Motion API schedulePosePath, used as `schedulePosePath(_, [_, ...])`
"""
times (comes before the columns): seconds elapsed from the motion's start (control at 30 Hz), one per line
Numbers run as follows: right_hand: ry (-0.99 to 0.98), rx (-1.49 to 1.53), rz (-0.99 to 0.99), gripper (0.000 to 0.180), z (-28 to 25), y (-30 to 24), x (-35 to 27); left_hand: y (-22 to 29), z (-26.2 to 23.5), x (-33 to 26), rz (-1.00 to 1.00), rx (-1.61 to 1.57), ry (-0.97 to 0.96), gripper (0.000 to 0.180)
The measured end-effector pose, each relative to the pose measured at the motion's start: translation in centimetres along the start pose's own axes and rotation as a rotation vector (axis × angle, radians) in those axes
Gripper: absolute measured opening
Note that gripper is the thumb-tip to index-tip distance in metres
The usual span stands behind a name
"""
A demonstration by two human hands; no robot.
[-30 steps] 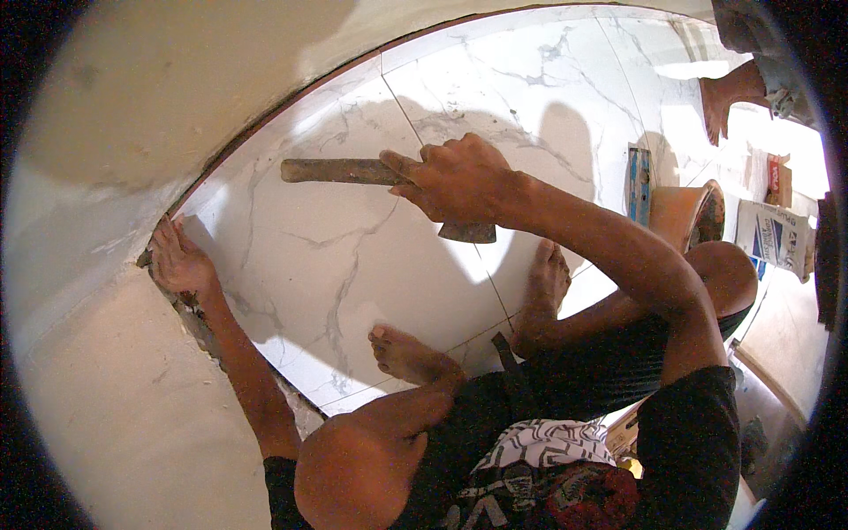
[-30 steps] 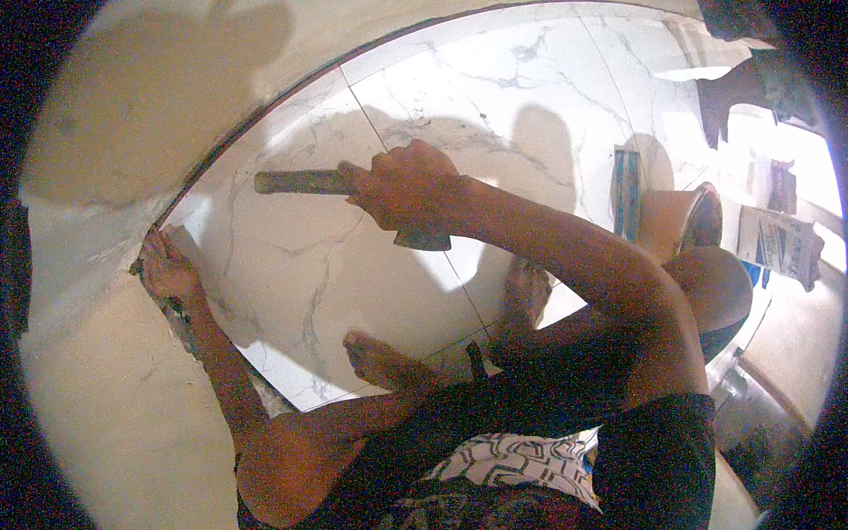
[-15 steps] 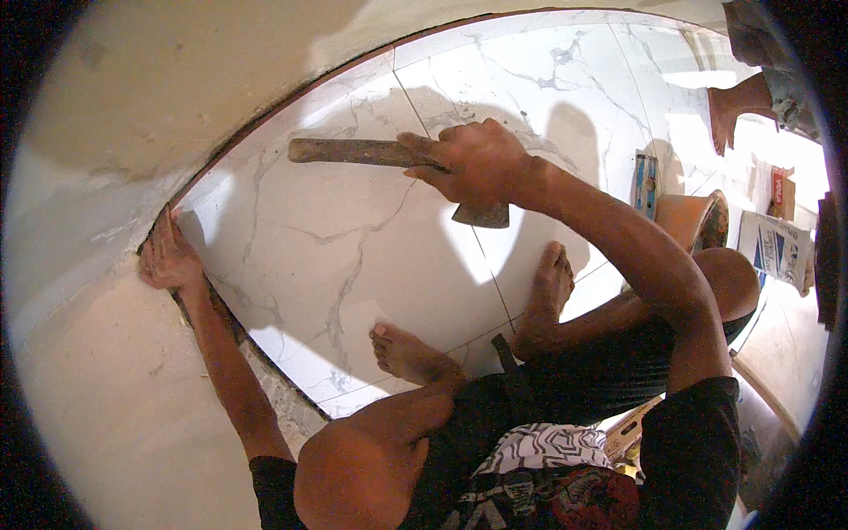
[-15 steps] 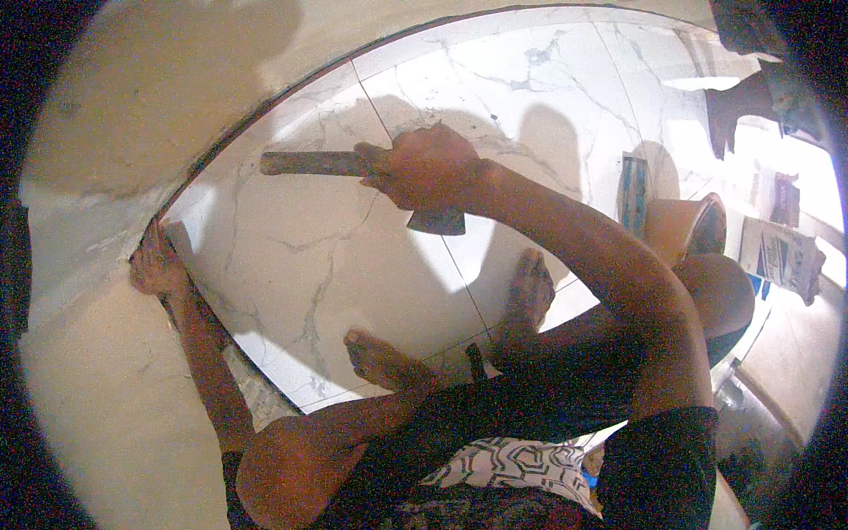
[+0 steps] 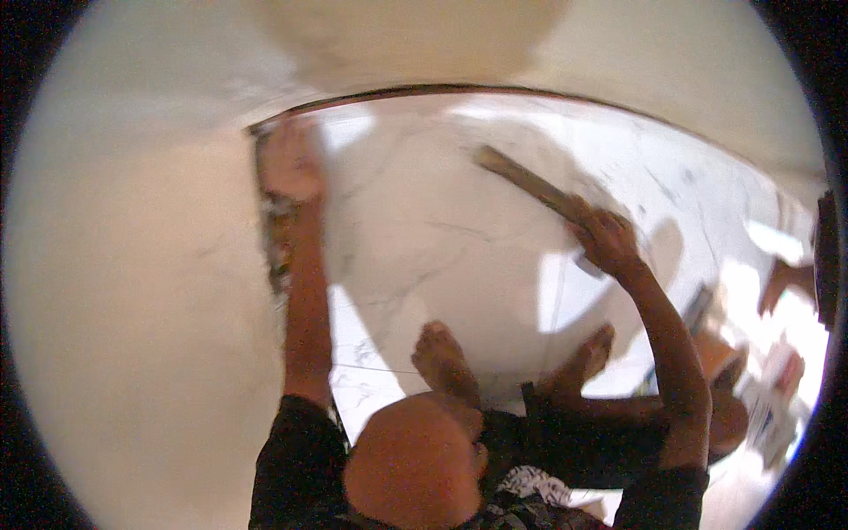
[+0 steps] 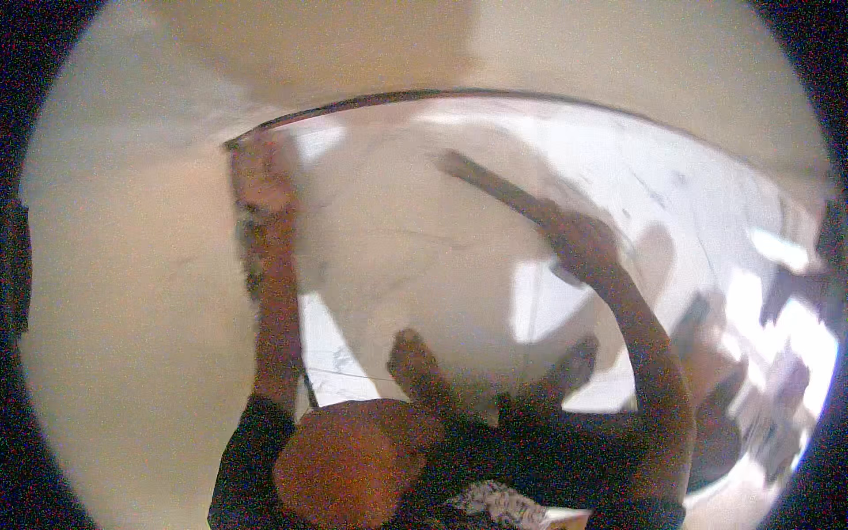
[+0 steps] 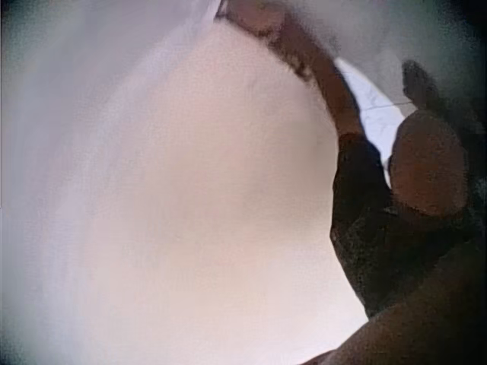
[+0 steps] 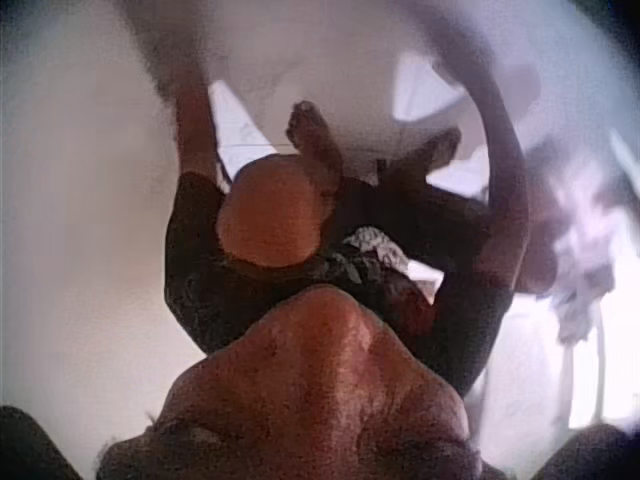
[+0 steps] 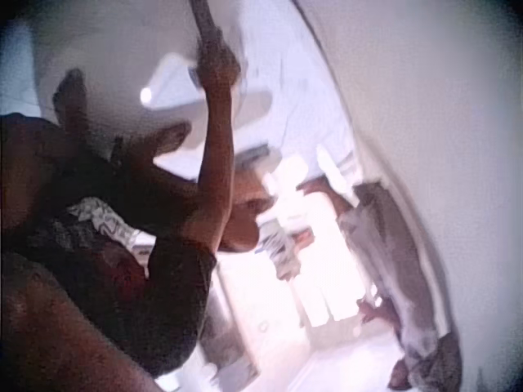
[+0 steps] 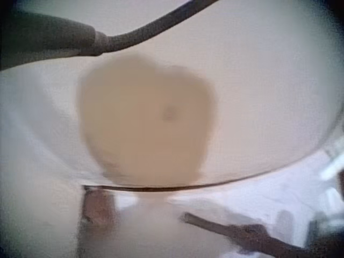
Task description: The person applies adhesive to a rectangular tile using a trowel, then places the tile on the floor and taps it with a hammer to secure it.
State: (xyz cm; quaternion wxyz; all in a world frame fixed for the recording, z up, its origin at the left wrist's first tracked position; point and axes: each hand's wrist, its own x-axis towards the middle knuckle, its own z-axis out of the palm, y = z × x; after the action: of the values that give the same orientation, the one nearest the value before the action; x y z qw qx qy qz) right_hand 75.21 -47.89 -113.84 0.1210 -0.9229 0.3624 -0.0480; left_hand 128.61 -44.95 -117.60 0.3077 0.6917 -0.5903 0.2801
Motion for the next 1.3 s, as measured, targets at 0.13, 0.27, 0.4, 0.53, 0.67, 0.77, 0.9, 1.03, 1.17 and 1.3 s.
schedulePosePath(0.13, [-0.127, -0.071, 0.107, 0.056, 0.2, 0.2, 0.8, 5.2, 2.3, -2.5, -0.663, -0.182, 0.284, 0.033])
schedulePosePath(0.27, [0.044, -0.138, 0.026, 0.056, 0.5, 0.1, 1.0, 7.3, 4.2, -1.7, -1.165, -0.508, 0.196, 0.067])
schedulePosePath(0.4, [-0.112, -0.382, 0.095, 0.057, 0.6, -0.4, 0.8, 7.5, 6.3, 1.0, -1.223, -0.364, 0.12, 0.084])
schedulePosePath(0.53, [-0.162, -0.364, 0.133, 0.057, 0.5, -0.9, 1.3, 8.2, 7.3, 1.5, -1.18, -0.249, 0.18, 0.084])
schedulePosePath(0.67, [-0.166, -0.41, 0.085, 0.057, 0.0, -1.3, 2.0, 8.8, 7.4, 1.8, -1.121, -0.18, 0.278, 0.083])
schedulePosePath(0.77, [-0.14, -0.395, 0.056, 0.049, -1.3, -1.8, 2.7, 9.3, 6.5, 2.0, -1.127, -0.156, 0.241, 0.083])
schedulePosePath(0.9, [0.077, -0.341, -0.023, 0.029, -3.5, -2.9, 5.1, 10.0, 5.6, 2.5, -1.13, -0.165, 0.202, 0.087])
schedulePosePath(1.03, [0.306, -0.165, 0.146, 0.02, -5.1, -3.2, 9.3, 9.8, 6.1, 2.5, -1.169, -0.204, 0.327, 0.089])
schedulePosePath(1.17, [0.343, -0.091, 0.146, 0.032, -5.9, -3.4, 11.6, 8.6, 7.2, 2.3, -1.21, -0.128, 0.225, 0.09])
schedulePosePath(1.3, [0.518, 0.041, 0.193, 0.033, -5.1, -3.2, 13.4, 8.1, 6.6, 2.5, -1.272, -0.052, 0.072, 0.091])
